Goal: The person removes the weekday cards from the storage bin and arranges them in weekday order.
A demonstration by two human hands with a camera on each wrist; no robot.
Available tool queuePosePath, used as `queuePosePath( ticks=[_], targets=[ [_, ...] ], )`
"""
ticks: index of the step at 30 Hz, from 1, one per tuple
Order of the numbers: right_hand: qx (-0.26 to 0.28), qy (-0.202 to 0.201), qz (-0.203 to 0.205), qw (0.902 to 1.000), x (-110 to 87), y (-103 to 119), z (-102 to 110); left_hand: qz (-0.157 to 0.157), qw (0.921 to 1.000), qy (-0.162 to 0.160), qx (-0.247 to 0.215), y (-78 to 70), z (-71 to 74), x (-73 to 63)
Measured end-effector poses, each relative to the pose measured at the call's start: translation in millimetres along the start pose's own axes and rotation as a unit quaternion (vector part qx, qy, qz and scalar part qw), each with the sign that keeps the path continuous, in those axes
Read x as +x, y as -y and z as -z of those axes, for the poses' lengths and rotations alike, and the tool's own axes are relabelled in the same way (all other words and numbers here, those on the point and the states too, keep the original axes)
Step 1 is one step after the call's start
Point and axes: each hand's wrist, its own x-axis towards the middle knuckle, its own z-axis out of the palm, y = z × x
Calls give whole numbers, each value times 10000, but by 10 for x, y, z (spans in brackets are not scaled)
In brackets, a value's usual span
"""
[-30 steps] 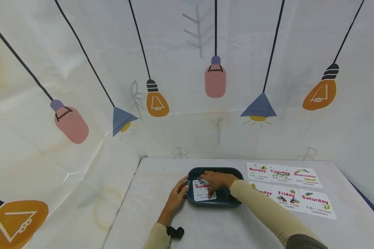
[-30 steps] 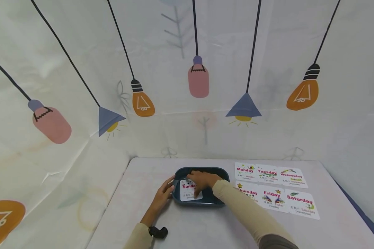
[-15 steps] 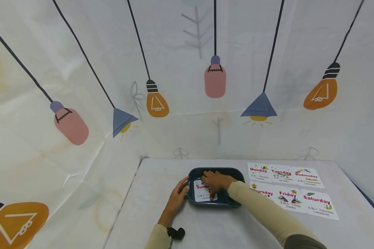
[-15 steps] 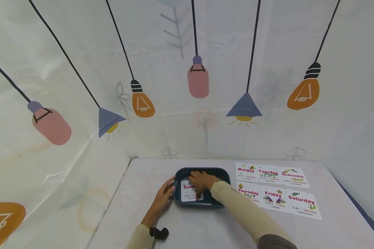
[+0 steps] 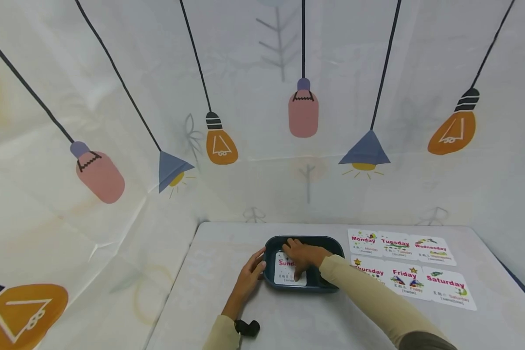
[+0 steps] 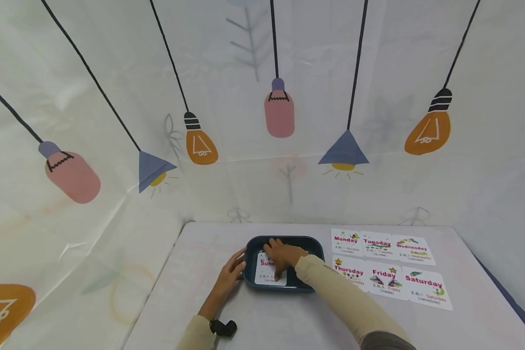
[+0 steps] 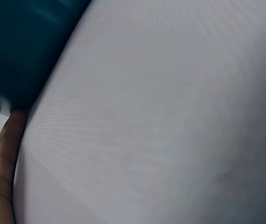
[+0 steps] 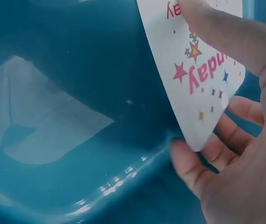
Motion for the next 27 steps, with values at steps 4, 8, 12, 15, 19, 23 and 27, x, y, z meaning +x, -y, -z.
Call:
queuePosePath(
  ticks=[4, 8, 12, 15, 19, 23, 27],
  targets=[
    [423, -87, 45, 9991, -23, -22, 2, 18, 10000, 5, 27, 18, 1, -20],
    [961, -281, 270, 9946, -64, -57, 23, 87, 9999, 3, 84, 42, 4, -35],
    [1394, -626, 615, 9863, -100, -133, 48, 53, 10000, 18, 38, 27, -1, -21],
    [1853, -937, 732, 9755, -133, -230, 51, -61, 10000, 50, 4, 16, -12, 5],
    [2522, -1455, 642, 9545, -261, -349, 56, -117, 9999, 49, 41, 13, -24, 36],
    [3124, -1940, 573, 9282, -510, -365, 73, -181, 9998, -41, 120, 16, -15, 45],
    [3610, -2431, 434, 8993, -827, -347, -62, -255, 9996, -17, 79, 67, -3, -10]
  ],
)
